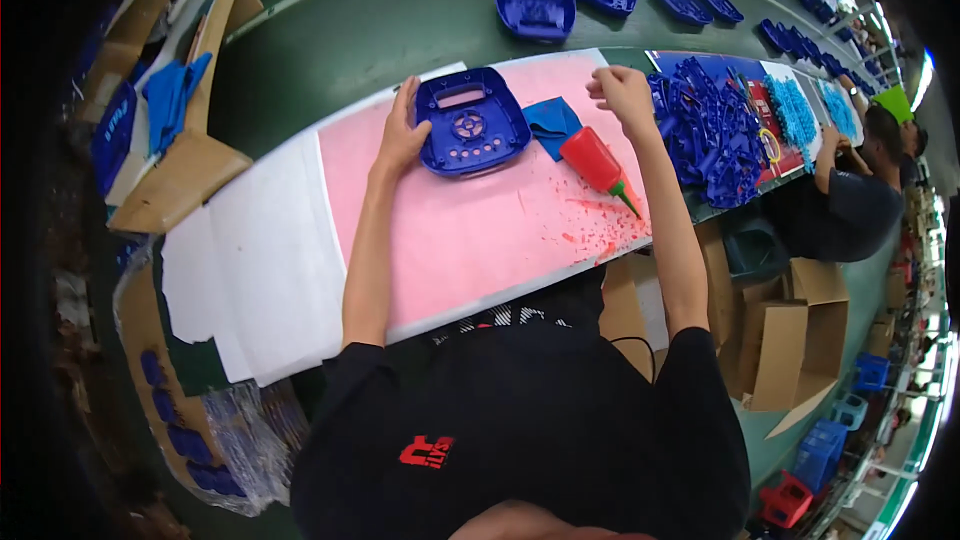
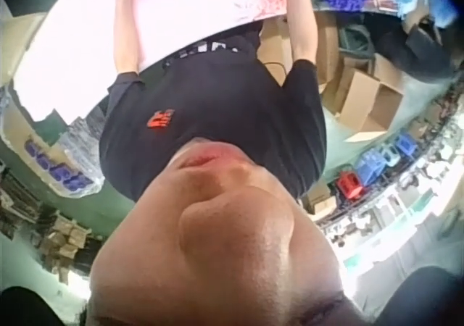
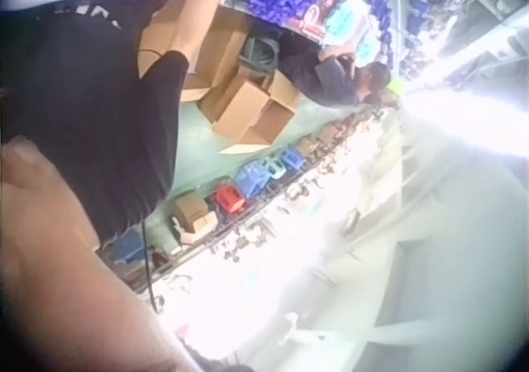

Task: The person applies glue from a bottle to the edges of blue plastic housings, then attaches small blue plastic handles to them by hand.

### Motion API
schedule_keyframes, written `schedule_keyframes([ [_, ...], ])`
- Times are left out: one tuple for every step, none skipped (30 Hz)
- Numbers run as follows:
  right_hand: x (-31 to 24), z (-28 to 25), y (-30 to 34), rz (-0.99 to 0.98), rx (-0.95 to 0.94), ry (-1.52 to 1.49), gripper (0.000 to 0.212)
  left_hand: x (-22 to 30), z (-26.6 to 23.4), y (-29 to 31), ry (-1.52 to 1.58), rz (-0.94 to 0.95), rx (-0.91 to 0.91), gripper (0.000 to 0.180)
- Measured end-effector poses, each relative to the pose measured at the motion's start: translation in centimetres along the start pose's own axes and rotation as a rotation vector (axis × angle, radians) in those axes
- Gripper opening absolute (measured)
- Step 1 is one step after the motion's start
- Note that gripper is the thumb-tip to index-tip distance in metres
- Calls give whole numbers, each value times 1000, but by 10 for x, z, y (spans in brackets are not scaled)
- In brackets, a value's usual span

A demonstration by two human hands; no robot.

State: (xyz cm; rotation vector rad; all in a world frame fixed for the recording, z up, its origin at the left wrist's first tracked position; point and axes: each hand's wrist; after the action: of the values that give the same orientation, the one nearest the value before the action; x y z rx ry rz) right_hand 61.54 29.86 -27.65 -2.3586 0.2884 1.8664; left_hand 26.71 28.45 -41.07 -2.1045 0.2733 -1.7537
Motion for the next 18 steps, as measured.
schedule_keyframes([
  [2,-4,15,-163,27,391,45,4,-1,2,-1,4,-25,80],
  [4,-12,29,-336,53,776,47,10,0,2,0,12,-53,82],
  [15,-20,39,-337,66,864,54,15,3,-1,50,-21,-77,80],
  [26,-24,50,-389,66,957,54,18,3,-3,96,-54,-96,78],
  [36,-19,60,-338,57,1030,55,19,0,-4,15,17,-55,65],
  [45,-12,67,-289,49,1102,55,20,-3,-5,20,0,-35,65],
  [51,-6,73,-291,32,1118,55,22,-4,-5,-15,-30,-54,58],
  [58,-1,78,-301,79,1093,55,23,-3,-3,-49,-59,-75,51],
  [62,1,83,-312,127,1067,54,22,1,0,-30,-54,-85,34],
  [62,5,87,-315,118,1074,54,22,1,2,-26,-62,-77,34],
  [62,8,90,-311,140,1063,55,22,1,2,33,-109,-117,30],
  [60,11,92,-306,164,1051,55,22,2,2,92,-154,-159,27],
  [56,15,93,-307,153,1056,55,21,1,5,93,-163,-152,27],
  [50,19,93,-282,133,1065,49,21,-1,7,119,-163,-138,20],
  [47,22,93,-257,112,1074,44,20,-3,9,144,-163,-125,15],
  [50,17,89,-256,109,1083,44,22,-5,6,151,-167,-123,15],
  [54,7,80,-405,1,1146,38,21,-9,1,41,-71,-207,13],
  [57,-6,71,-554,-112,1203,34,20,-11,-2,-70,24,-291,13],
])
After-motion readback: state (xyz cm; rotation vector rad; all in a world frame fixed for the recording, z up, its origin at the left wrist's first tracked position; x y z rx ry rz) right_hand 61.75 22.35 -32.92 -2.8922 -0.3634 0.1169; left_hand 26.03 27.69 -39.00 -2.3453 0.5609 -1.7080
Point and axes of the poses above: each hand's wrist, its own y-axis away from the middle knuckle, its own z-axis out of the palm, x = y × z, and after that the axes turned 6 degrees about x, right-handed
